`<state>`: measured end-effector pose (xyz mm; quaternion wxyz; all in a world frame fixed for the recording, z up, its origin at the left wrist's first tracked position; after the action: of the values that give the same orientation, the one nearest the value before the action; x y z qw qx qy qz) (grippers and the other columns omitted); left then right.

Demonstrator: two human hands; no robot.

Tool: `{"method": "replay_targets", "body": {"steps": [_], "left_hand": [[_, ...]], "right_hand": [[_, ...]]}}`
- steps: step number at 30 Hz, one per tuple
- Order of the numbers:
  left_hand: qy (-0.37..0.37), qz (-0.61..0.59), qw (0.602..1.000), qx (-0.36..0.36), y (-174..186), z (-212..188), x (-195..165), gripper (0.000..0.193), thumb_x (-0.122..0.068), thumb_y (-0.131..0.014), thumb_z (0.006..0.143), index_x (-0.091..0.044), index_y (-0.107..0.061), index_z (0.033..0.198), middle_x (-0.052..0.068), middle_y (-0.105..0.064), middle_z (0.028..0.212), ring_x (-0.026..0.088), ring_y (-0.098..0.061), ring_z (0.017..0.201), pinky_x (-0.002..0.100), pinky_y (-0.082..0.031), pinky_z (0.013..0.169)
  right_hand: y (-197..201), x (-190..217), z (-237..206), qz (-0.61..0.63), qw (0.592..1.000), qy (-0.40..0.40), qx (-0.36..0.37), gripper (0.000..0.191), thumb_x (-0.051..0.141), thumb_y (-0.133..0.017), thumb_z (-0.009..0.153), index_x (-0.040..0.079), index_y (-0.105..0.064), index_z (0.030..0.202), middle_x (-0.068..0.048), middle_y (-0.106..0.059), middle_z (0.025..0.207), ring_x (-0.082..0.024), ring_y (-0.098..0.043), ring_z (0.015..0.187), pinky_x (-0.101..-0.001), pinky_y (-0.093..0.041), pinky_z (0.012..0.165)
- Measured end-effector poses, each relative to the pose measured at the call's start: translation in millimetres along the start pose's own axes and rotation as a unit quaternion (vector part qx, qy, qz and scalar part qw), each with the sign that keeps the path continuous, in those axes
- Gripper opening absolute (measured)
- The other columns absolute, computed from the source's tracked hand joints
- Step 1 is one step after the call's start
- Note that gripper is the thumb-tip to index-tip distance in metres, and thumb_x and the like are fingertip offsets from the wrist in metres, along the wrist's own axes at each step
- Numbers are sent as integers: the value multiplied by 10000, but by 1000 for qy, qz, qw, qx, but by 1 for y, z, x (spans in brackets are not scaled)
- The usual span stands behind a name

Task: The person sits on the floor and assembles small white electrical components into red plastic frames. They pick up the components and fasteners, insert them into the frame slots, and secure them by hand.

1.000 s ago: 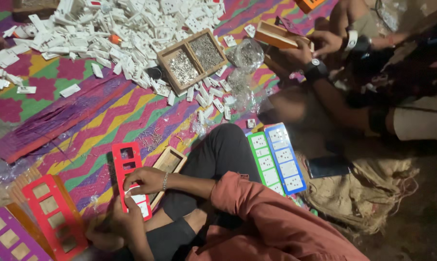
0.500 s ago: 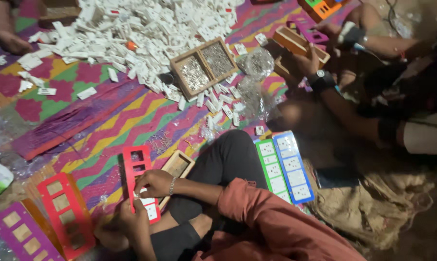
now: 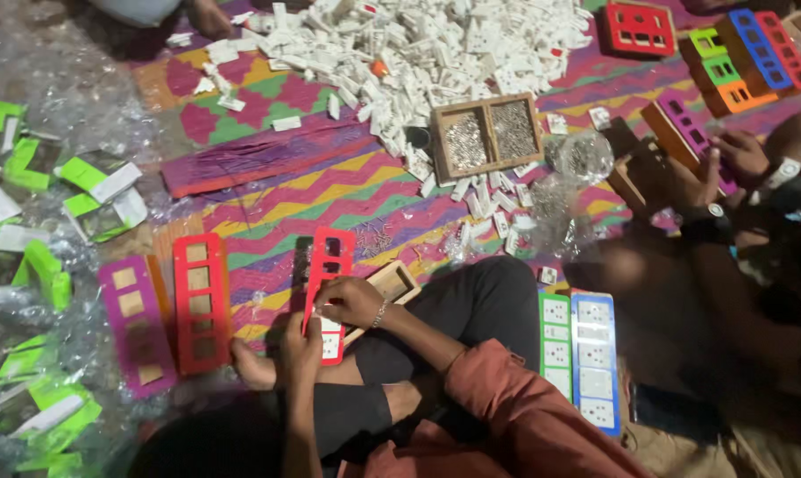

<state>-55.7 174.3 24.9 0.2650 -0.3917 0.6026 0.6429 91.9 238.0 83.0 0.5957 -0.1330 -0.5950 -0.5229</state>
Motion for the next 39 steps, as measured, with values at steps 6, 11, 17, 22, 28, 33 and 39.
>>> {"method": "replay_targets", "body": {"steps": [6, 11, 17, 22, 28, 33, 39], "left_hand": [[51, -67, 996, 15, -6, 1, 13, 230, -207, -612, 958, -3, -672, 1043, 179, -701, 842, 251, -688, 758, 387, -526, 701], [30, -104, 994, -17, -1, 0, 1, 222, -212, -632, 951, -11, -675, 1034, 153, -716, 841, 229, -692, 763, 370, -534, 706], [86, -109, 990, -8, 7, -4, 0, 241, -239, -660, 951, -8, -691, 1012, 172, -726, 826, 230, -714, 758, 379, -536, 696], [18, -134, 991, -6, 7, -1, -6, 236, -219, -635, 956, -20, -659, 1081, 186, -722, 890, 294, -719, 812, 396, -540, 716], [23, -107, 994, 10, 2, 1, 0, 262, -258, -628, 989, -25, -634, 1108, 206, -703, 914, 333, -703, 851, 420, -526, 738], [7, -175, 984, -32, 3, -4, 3, 212, -232, -675, 1014, -33, -649, 1083, 179, -677, 868, 258, -642, 808, 391, -526, 733], [9, -150, 988, -44, 15, -4, 0, 207, -172, -620, 969, -54, -650, 1136, 158, -715, 903, 261, -728, 829, 385, -553, 721]], "right_hand": [[-14, -27, 0, 113, 990, -88, 4, 144, 55, -788, 811, 20, -739, 941, -88, -742, 911, -182, -716, 842, -332, -574, 755], [-29, -51, -4, 243, 957, -152, 32, 121, 36, -801, 828, 7, -726, 920, -43, -738, 903, -99, -685, 837, -284, -571, 742], [-26, -39, 2, 191, 972, -128, 55, 108, 53, -786, 888, 11, -754, 982, -46, -729, 893, -96, -671, 811, -277, -552, 714], [-16, -26, 3, 137, 981, -136, 21, 87, 31, -785, 853, 15, -725, 914, -29, -712, 839, -81, -632, 774, -278, -538, 687], [-15, -22, 5, 151, 982, -118, 8, 95, 4, -749, 874, 31, -659, 886, -13, -641, 844, -94, -575, 785, -287, -504, 685], [-15, -4, 4, 105, 992, -32, 59, 75, 23, -706, 933, 15, -685, 1005, -48, -691, 955, -118, -645, 892, -300, -531, 790], [-7, 40, 14, -95, 994, 47, 25, 159, 95, -769, 916, 29, -701, 1043, -135, -628, 928, -341, -622, 885, -449, -509, 772]]}}
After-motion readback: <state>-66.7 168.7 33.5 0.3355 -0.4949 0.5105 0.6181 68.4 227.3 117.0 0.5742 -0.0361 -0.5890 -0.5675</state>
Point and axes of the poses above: each hand's wrist, its own z-axis towards the middle knuckle, its own y-axis out of the back of the hand, x = y × z, the point moved 8 cm from there along z, towards the middle knuckle
